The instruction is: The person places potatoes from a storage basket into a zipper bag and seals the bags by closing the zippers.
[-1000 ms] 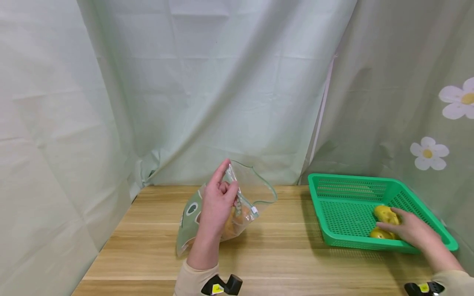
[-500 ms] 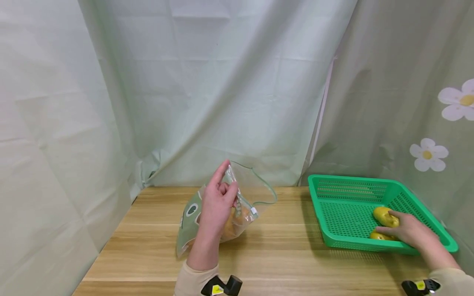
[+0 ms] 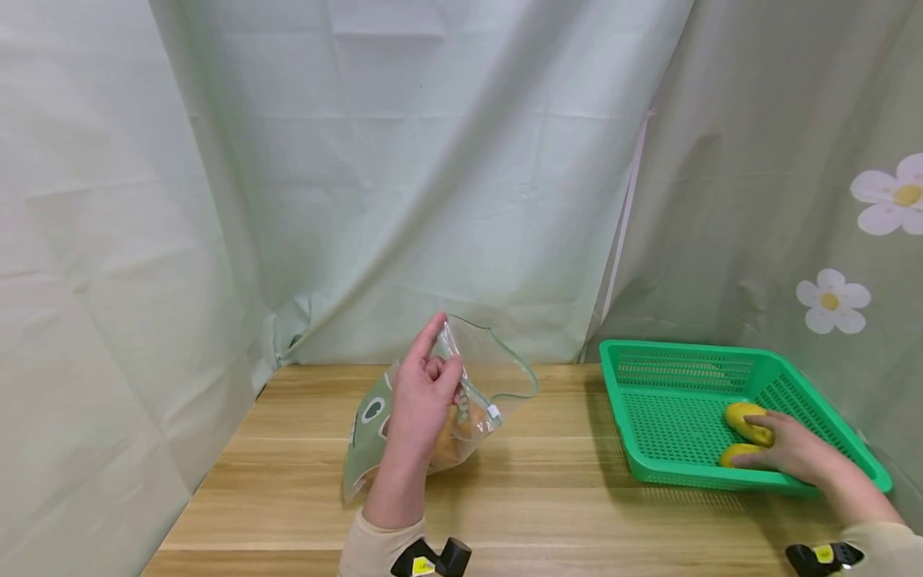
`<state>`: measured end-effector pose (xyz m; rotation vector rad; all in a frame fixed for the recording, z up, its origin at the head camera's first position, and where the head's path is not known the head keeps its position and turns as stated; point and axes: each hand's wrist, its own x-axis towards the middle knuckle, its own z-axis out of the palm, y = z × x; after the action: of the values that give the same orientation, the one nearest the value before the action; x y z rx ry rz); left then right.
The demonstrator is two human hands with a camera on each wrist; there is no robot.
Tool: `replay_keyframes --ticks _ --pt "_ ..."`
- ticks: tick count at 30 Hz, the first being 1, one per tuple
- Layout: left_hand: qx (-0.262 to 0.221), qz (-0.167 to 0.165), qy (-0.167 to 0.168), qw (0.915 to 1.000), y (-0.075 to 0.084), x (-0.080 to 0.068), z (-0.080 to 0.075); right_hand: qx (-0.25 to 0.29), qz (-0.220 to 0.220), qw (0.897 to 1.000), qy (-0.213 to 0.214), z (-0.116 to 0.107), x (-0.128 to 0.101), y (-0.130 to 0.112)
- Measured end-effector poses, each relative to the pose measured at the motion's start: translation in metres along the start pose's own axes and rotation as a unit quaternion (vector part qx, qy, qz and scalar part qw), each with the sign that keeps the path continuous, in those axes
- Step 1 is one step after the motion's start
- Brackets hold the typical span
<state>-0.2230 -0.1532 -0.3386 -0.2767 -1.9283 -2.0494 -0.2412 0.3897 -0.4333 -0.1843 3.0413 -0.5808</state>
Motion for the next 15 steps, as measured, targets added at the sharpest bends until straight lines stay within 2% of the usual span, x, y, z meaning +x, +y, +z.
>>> replay_keyframes --ticks 6,15 --pt "-0.007 0.004 -0.002 1.0 -0.0011 0.0002 -0.0002 0.017 0.023 0.999 -0.031 -0.0031 0.0022 0.0006" --pt "-0.003 0.002 -0.001 1.0 -0.0012 0.0001 -0.0005 -0.001 0.052 0.998 -0.03 -0.006 -0.0019 -0.005"
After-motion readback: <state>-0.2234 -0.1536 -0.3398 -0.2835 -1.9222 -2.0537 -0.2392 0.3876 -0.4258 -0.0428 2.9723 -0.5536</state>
